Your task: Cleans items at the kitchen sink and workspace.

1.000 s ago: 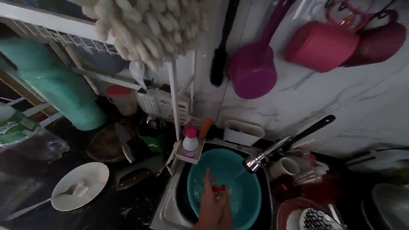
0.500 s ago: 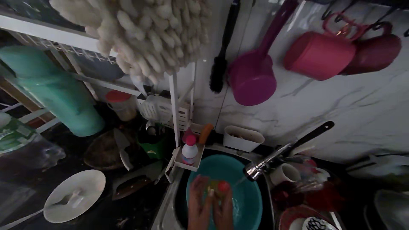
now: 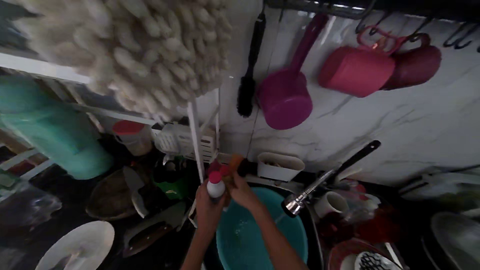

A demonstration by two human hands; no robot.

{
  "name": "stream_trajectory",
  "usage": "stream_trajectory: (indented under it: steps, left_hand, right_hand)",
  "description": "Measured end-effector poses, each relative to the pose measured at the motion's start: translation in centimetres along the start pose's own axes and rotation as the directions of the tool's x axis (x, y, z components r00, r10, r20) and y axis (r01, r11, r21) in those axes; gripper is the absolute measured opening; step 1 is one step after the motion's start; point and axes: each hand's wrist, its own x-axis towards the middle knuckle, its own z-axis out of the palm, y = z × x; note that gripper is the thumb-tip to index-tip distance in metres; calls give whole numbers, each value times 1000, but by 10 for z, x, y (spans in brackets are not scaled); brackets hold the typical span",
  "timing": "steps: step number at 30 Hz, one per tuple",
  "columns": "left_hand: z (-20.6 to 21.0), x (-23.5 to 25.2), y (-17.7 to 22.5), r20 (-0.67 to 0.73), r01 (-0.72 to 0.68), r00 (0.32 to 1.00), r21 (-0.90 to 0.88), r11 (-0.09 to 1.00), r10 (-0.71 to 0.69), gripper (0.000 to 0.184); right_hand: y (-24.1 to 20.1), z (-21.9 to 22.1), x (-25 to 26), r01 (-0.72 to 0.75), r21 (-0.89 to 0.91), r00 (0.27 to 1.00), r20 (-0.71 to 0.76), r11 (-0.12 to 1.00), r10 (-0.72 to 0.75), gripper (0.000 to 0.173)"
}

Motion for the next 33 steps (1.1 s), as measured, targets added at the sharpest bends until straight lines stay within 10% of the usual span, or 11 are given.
stream_trajectory:
  steps: [5,9,14,20,27,33]
  left_hand:
    - [-4,-2,4,65,76,995,-42,996,-73,78]
    - [-5,-6,3,-41,65,997,-157,986,-72,82]
    - [-18,-18,18,-234,-242,957,-305,921,173,83]
    - [-39,-66,43,-26,-226,972,-355,907,232,69]
    - [-36,-125,16,325,86,945,-148,985,-34,81]
    - [-40,-136,6,373,216,914,-111,970,-161,82]
  right_hand:
    - [35,25,-58,209,112,889,-436,972,-141,46]
    - [97,37,-124,-95,314,851,-467,945,241,21]
    - [171,-40,-123,-188,235,440,-848,954,296,44]
    - [181,-113,-97,-642,-146,526,-798,753,293,45]
    - [187,-110,-93,-671,41,325,-881,740,344,50]
    - [170,-112,-100,-647,114,304,-868,754,392,48]
